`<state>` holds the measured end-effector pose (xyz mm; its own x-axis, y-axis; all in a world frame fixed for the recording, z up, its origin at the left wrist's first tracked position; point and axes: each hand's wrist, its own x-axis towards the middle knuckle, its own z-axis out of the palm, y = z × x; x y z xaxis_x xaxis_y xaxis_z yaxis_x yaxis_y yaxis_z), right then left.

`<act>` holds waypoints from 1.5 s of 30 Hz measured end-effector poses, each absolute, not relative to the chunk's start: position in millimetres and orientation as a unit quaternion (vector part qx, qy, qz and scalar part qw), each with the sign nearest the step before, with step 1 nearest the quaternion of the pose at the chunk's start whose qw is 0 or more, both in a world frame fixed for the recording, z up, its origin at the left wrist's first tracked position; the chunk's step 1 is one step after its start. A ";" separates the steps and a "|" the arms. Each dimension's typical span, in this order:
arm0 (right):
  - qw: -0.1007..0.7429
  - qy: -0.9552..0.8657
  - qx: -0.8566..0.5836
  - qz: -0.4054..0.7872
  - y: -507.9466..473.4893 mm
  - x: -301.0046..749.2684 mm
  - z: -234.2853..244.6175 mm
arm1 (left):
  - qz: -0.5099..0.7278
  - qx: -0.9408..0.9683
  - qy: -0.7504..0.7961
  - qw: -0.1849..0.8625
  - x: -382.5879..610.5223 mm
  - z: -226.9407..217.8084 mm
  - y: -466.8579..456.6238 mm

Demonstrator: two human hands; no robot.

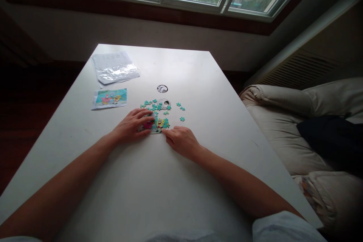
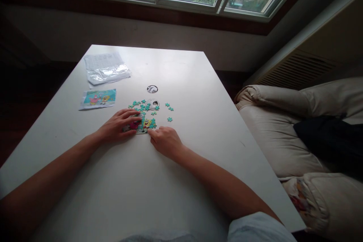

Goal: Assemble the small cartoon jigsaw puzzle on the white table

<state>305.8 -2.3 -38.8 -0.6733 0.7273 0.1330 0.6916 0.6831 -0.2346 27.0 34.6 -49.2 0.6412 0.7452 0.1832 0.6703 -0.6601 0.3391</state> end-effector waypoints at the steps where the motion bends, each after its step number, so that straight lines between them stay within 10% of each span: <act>1: 0.104 -0.909 -0.394 0.083 -2.3 305.0 -39.0 | 0.157 0.897 0.393 0.123 27.6 -49.4 34.5; 16: 0.306 -0.848 -0.375 0.217 17.5 313.9 -58.5 | 0.362 0.682 0.625 0.113 -18.7 -57.8 60.6; 45: 0.312 -0.837 -0.365 0.261 20.8 313.1 -53.5 | 0.288 0.728 0.621 0.038 -20.3 -58.8 61.2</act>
<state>313.1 20.8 -53.5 -0.5381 0.7751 0.3313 0.4487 0.5961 -0.6659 -20.3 61.2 -58.8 0.0640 0.9263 0.3714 0.8820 -0.2266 0.4132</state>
